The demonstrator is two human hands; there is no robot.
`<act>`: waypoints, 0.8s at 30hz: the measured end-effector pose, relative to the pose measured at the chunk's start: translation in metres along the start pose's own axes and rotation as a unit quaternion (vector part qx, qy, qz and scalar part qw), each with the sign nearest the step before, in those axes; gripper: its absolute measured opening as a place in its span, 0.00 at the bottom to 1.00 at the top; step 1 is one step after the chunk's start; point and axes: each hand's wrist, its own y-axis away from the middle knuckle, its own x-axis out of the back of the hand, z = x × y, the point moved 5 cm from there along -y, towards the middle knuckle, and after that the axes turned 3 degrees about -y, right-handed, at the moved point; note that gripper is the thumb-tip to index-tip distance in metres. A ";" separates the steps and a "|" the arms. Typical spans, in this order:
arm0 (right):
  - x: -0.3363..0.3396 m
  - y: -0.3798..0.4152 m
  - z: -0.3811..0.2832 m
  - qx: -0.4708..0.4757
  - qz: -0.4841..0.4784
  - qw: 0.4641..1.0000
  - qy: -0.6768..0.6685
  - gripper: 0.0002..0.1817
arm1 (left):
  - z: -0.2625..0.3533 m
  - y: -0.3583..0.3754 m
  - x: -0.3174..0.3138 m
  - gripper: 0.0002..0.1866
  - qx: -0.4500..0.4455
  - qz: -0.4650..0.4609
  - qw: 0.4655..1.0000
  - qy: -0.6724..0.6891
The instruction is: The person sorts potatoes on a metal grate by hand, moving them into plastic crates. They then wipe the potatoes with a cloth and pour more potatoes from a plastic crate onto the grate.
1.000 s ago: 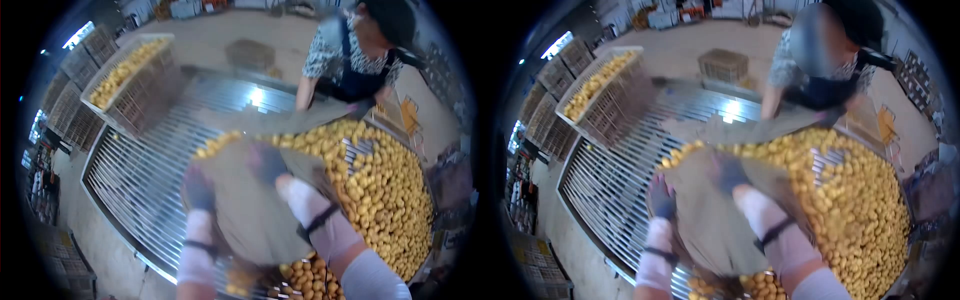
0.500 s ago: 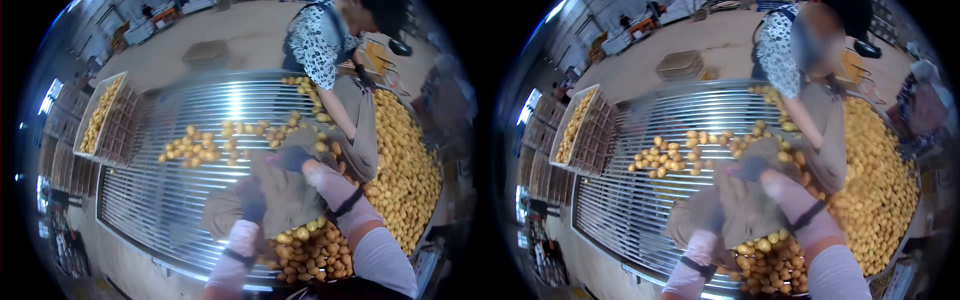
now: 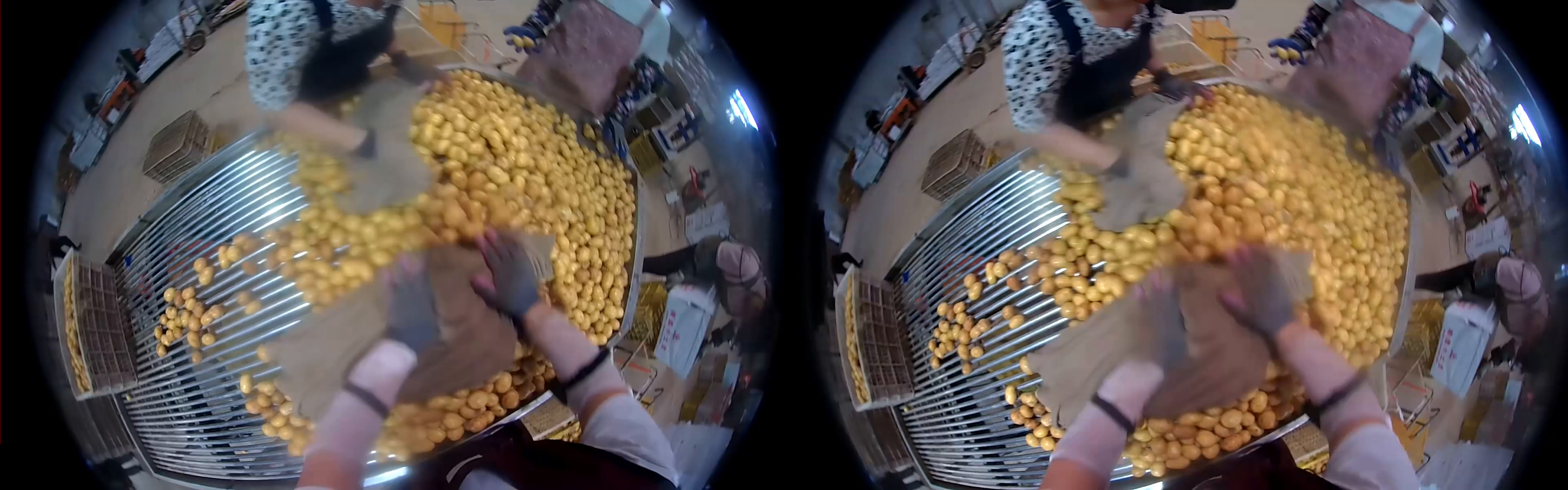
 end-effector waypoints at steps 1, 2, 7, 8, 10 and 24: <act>0.000 -0.028 0.014 -0.024 -0.016 0.999 0.024 0.39 | 0.005 -0.023 -0.029 0.35 -0.003 0.042 0.992 -0.123; -0.002 -0.054 0.038 -0.041 0.015 0.999 0.000 0.39 | 0.004 -0.052 -0.021 0.36 -0.004 0.051 0.998 -0.026; -0.011 -0.045 0.096 -0.060 0.088 0.994 0.013 0.39 | 0.041 -0.068 -0.011 0.37 0.001 0.101 0.985 0.138; -0.009 -0.023 0.094 -0.054 0.080 0.995 0.014 0.38 | 0.049 -0.042 -0.015 0.37 -0.010 0.102 0.976 0.193; 0.021 0.043 0.071 0.006 0.002 0.995 -0.104 0.39 | 0.067 0.014 -0.032 0.40 -0.071 -0.038 0.994 0.076; -0.056 -0.102 0.114 -0.111 0.073 0.991 -0.005 0.47 | 0.021 -0.180 -0.058 0.33 0.117 -0.045 0.991 0.057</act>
